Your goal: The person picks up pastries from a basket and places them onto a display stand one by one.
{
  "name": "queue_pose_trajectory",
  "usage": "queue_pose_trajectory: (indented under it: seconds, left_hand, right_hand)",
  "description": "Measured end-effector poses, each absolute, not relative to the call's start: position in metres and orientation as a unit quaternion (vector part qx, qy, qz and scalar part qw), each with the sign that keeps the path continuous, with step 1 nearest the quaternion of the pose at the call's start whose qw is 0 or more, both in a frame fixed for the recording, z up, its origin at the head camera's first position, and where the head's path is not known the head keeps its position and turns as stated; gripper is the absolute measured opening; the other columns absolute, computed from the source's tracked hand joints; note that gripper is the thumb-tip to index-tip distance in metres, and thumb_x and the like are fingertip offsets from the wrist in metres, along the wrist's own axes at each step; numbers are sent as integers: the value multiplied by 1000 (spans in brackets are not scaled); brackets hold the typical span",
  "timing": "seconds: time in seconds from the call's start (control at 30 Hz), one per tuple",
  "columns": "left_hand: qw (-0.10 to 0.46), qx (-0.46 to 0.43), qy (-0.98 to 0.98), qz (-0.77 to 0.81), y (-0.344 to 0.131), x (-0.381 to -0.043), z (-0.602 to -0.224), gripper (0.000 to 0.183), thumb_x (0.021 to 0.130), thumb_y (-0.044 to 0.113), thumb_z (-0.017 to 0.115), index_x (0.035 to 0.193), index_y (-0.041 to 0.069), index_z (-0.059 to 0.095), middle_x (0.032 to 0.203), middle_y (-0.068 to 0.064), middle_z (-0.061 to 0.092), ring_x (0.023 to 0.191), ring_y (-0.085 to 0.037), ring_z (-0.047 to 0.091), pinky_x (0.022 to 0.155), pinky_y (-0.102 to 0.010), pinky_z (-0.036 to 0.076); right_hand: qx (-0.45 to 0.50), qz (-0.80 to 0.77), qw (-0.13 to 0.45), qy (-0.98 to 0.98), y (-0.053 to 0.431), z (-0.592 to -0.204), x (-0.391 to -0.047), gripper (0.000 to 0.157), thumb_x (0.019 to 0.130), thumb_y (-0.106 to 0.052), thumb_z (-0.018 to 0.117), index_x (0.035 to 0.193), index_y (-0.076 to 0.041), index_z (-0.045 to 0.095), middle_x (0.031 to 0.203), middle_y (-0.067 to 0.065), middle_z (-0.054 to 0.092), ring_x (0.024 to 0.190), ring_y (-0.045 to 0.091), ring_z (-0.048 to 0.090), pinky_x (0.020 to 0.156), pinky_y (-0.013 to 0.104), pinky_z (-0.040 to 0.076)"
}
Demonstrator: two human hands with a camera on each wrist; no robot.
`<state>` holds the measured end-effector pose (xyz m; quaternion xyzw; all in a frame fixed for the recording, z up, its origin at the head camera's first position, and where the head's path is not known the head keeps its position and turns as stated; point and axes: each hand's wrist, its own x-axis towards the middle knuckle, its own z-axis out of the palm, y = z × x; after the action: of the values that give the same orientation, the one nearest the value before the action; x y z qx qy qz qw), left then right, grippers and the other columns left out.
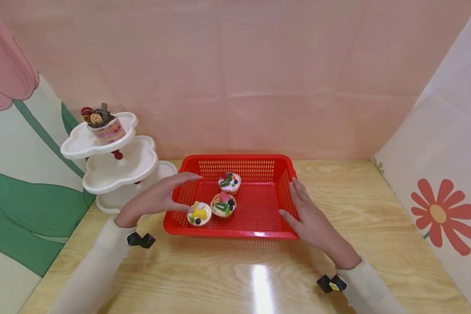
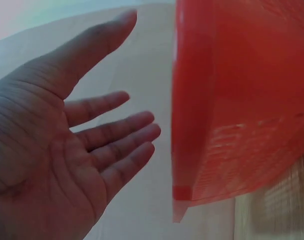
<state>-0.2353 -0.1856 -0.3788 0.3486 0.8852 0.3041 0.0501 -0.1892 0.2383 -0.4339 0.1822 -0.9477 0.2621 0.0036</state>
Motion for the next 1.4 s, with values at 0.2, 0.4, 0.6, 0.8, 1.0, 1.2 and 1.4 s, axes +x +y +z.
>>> queue_pose_trajectory:
  seconds: [0.2,0.4,0.6,0.8,1.0,1.2,1.4]
  left_hand:
    - [115,373,881,267,-183,-244,-381,88,78,37,89,151,14,46,151,-6,50,138,-26,46,111,-47,42]
    - [157,388,879,227,-178,-249,-381,87,80,28,89,153,11,44,154,-9,47,138,-27,46,112,-45,42]
    - [193,387,885,169,-175,-249,-382,84,81,25,88,151,7,46,153,-11,47,144,-33,40,116,-48,36]
    - [182,372,903,113,-170,-248,-388,77,79,29,89,144,6,54,147,-11,54,145,-35,37,119,-49,31]
    - [168,363,913,75,-165,-248,-393,76,77,30,90,142,7,58,143,-8,58,142,-30,43,124,-46,19]
    - [154,374,912,66,-164,-248,-397,71,75,30,91,136,8,62,134,-3,64,131,-22,53,125,-42,13]
    - [152,378,910,77,-163,-248,-398,66,73,28,93,131,11,66,128,-1,67,127,-20,56,125,-43,13]
  right_hand:
    - [185,262,6,-947,238,-433,-189,86,103,-47,53,160,0,11,170,12,-1,155,37,2,105,71,34]
    - [183,263,6,-947,238,-434,-188,86,103,-48,54,160,1,12,170,12,-1,155,37,2,104,71,35]
    - [182,262,5,-948,238,-434,-189,86,103,-46,55,160,1,12,170,11,-1,155,37,2,106,70,33]
    - [179,261,4,-948,238,-434,-188,86,102,-47,55,160,0,12,170,11,-1,155,36,2,104,71,36]
    - [184,258,13,-949,239,-436,-188,85,103,-43,56,160,2,13,170,11,0,155,36,2,105,71,34]
    - [185,258,14,-948,239,-436,-188,85,103,-46,54,160,2,12,170,11,-1,155,35,2,105,71,34]
    - [187,256,16,-948,240,-437,-188,85,103,-45,55,160,2,12,170,11,-1,155,35,2,106,71,33]
